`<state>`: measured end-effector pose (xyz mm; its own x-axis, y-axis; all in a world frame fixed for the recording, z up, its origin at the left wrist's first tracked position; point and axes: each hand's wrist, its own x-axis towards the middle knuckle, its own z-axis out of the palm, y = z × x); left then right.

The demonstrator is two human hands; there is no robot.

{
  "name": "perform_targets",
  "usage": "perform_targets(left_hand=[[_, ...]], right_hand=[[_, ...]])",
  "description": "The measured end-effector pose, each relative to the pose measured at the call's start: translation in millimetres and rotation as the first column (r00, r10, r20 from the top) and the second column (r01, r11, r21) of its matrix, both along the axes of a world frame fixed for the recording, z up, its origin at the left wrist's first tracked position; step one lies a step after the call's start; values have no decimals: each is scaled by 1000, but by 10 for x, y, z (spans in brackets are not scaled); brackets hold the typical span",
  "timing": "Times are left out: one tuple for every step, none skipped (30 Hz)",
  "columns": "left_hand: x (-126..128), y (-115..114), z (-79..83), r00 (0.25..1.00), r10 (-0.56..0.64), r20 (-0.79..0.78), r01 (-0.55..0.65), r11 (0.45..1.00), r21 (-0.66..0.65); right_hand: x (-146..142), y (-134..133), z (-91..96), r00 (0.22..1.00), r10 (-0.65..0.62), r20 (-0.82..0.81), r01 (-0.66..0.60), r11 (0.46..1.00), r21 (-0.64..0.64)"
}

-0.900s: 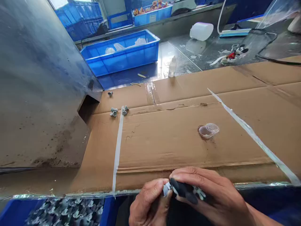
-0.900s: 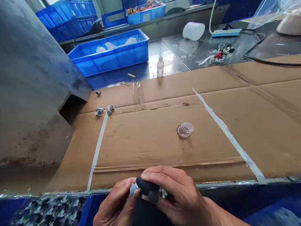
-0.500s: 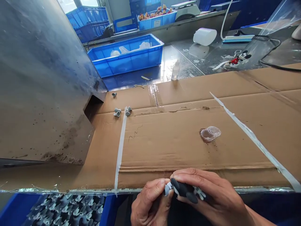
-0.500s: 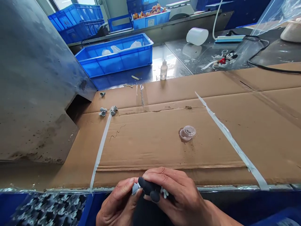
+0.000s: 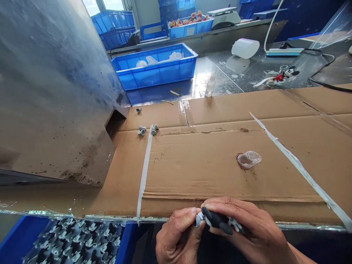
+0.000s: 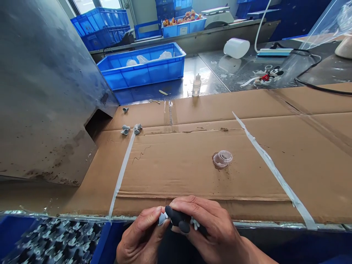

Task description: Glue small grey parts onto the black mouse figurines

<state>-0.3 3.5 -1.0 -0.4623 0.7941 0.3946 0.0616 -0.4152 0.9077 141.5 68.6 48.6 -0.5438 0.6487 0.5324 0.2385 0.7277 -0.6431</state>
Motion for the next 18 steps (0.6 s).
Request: perform_targets(left_hand=[[2,0,4,1000,-2,5,2,1000,-2],[4,0,7,1000,-5,12,5,1000,-5],[5,-1,10,1000,-7,19,7,1000,-7],[6,-1,11,1000,-6,23,6,1000,-9],[6,-2,12,1000,-3,23,3,1000,-10],[5,-2,12,1000,1,20,-1,1000,-11],[3,-2,12,1000,4,12,-4,1000,-12],[1,-2,12,1000,5,5,-5,1000,-14],[-2,-1,11,1000,4,1,-4,1000,-15],[-4,0,10,1000,2,-2,-2,1000,-14],[-7,0,8,1000,1,-5,-1,1000,-13],[-8,1,6,1000,2,-8,-2,1000,-11],[-10,2,2,1000,4,-10,-4,1000,-9],[-10,2,-3,1000,6,-12,-6,1000,-8],[-10,3,-9,1000,9,-14,-9,1000,-6],[-9,3,-16,1000,13,-13,-13,1000,-4],[-7,4,-23,1000,17,-13,-17,1000,0],[-4,6,-31,1000,21,-11,-21,1000,5]], right_hand=[[-2,3,6,1000,-5,1,5,1000,7],[-4,4,13,1000,-12,2,12,1000,14],[-7,6,20,1000,-18,6,18,1000,17],[-10,6,26,1000,-23,6,23,1000,20],[-12,6,31,1000,-23,6,23,1000,19],[-15,5,34,1000,-23,6,23,1000,18],[-16,4,36,1000,-22,11,22,1000,20],[-17,4,36,999,-27,17,27,999,25],[-16,3,35,999,-40,17,39,998,38],[-14,3,34,998,-53,21,52,997,49],[-11,2,34,998,-65,26,63,996,62],[-6,2,33,997,-73,27,71,995,72],[0,1,33,997,-76,27,74,994,79],[7,1,33,997,-75,32,72,994,81],[12,2,33,997,-69,40,66,995,80],[17,3,33,997,-61,48,57,995,79],[19,5,33,997,-57,50,53,996,79],[20,7,33,997,-52,55,47,996,76]])
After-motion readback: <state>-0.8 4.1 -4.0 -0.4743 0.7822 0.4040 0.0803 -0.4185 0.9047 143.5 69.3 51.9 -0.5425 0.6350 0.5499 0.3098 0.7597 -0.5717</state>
